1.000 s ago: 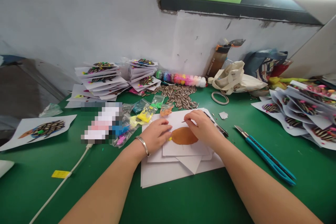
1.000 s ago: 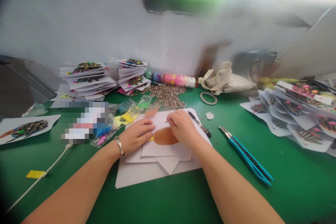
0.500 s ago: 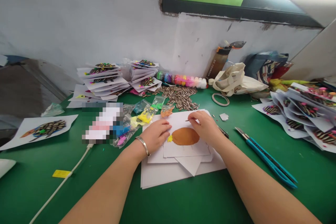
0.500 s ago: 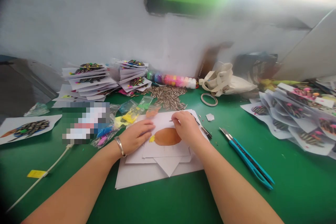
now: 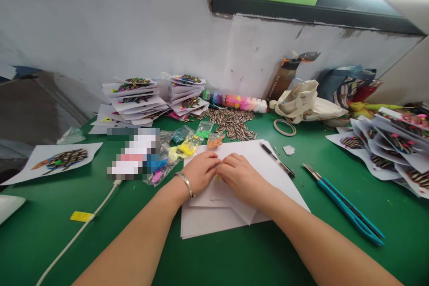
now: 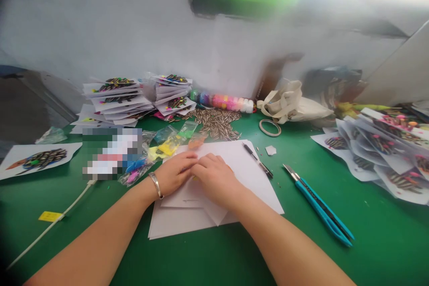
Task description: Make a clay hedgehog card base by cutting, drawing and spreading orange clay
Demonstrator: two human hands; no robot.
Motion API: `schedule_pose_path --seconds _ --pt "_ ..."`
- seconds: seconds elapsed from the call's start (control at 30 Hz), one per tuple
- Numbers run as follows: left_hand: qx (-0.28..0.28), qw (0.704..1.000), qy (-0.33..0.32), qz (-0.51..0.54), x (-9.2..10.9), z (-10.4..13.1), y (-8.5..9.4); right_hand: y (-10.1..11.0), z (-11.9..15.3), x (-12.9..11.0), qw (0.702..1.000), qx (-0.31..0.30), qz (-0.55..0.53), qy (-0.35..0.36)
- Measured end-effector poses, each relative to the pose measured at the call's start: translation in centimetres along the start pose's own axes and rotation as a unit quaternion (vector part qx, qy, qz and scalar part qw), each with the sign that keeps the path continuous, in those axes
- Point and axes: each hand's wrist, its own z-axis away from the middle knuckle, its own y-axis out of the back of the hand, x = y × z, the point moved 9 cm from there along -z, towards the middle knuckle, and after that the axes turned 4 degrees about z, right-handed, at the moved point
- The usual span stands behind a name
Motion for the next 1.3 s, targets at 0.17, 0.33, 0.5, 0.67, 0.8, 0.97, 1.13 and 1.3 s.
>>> schedule_pose_path --seconds 0.17,0.33,0.5,0.67,0.8,0.97,1.13,1.3 --pt "0.0 1.0 -0.006 0.003 0.2 0.0 0.0 -0.7 0.2 -0.2 0.999 -0.007 0.028 0.026" --pt "0.0 1.0 -0.005 0.0 0.1 0.1 -0.1 -0.5 0.3 0.1 1.0 -0.014 0.022 0.017" --pt "0.002 1.0 -0.002 0.003 0.1 0.0 -0.1 -0.6 0.3 0.0 1.0 -0.009 0.007 0.028" --pt "-0.001 1.0 -0.003 0.002 0.1 0.0 -0.1 -0.6 0.3 0.2 1.0 -0.007 -0.004 0.023" --pt "-0.002 1.0 0.0 -0.005 0.0 0.0 -0.1 -0.6 0.3 0.1 1.0 -0.011 -0.006 0.029" --pt "-0.005 1.0 -0.001 -0.007 0.0 0.1 -0.2 -0.6 0.3 0.4 1.0 -0.014 -0.013 0.019" --pt "-0.006 1.0 -0.005 -0.007 0.0 0.1 -0.2 -0.3 0.2 0.7 0.999 -0.008 -0.029 0.011" --pt "-0.002 1.0 0.005 -0.009 -0.2 0.2 0.0 0.7 0.3 1.7 0.998 0.021 -0.064 -0.019"
